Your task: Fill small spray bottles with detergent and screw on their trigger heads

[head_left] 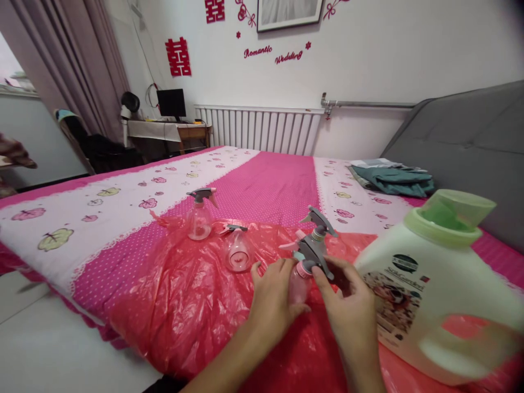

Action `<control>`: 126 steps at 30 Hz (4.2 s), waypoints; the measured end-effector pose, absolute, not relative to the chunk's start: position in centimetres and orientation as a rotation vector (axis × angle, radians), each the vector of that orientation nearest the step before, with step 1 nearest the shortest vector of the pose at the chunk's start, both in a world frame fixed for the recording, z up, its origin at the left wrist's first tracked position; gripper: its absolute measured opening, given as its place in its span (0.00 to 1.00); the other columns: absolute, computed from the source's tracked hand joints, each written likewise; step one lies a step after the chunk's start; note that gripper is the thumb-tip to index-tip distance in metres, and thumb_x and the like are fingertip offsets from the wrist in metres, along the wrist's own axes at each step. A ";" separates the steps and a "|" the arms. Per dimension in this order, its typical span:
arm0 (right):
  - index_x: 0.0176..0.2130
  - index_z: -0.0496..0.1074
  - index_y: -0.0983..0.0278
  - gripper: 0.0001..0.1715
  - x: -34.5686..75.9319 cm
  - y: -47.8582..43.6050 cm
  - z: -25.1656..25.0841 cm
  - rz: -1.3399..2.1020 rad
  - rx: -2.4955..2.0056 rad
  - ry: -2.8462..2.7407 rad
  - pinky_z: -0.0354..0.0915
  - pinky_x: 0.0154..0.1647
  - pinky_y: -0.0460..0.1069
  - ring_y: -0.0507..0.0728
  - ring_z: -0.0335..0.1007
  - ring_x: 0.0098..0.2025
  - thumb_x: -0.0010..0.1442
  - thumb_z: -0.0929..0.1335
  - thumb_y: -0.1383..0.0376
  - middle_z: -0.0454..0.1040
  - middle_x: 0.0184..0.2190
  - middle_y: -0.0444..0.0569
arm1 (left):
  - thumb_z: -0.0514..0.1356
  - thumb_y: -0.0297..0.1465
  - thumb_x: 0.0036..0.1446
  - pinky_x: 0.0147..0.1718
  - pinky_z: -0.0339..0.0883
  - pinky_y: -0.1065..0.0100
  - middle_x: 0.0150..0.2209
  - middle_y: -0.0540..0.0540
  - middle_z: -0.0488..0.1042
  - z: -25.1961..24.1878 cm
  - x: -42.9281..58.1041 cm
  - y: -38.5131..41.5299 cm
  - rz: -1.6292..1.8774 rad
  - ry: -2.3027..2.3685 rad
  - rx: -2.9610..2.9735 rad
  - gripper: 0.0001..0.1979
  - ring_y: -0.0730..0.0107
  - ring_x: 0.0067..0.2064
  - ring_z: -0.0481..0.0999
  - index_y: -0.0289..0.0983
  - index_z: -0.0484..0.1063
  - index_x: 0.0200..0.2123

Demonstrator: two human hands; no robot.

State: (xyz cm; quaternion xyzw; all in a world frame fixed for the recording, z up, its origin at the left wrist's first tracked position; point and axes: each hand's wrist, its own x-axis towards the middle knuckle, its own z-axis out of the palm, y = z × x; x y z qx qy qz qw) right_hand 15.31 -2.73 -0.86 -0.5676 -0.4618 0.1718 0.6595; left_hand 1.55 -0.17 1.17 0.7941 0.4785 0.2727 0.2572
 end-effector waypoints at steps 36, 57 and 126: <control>0.44 0.71 0.64 0.23 15.7 -4.7 1.9 0.261 -1.318 -1.061 0.60 0.23 0.42 0.50 0.60 0.23 0.61 0.74 0.49 0.61 0.22 0.39 | 0.72 0.28 0.55 0.62 0.55 0.37 0.56 0.39 0.72 1.2 3.3 -2.3 0.540 1.508 2.380 0.28 0.43 0.58 0.71 0.38 0.67 0.57; 0.65 0.67 0.60 0.39 15.7 -3.9 1.1 0.401 -1.316 -1.041 0.67 0.41 0.51 0.56 0.69 0.38 0.66 0.68 0.40 0.71 0.38 0.47 | 0.72 0.29 0.53 0.61 0.56 0.40 0.54 0.40 0.72 1.5 2.9 -1.9 0.539 1.542 2.368 0.29 0.44 0.57 0.71 0.40 0.65 0.56; 0.63 0.71 0.56 0.37 16.9 -8.1 4.2 0.799 -1.384 -1.286 0.60 0.69 0.56 0.63 0.64 0.65 0.72 0.58 0.36 0.69 0.61 0.51 | 0.66 0.32 0.51 0.56 0.58 0.43 0.50 0.41 0.73 0.2 2.5 -1.0 0.670 1.546 2.307 0.22 0.48 0.53 0.72 0.39 0.67 0.50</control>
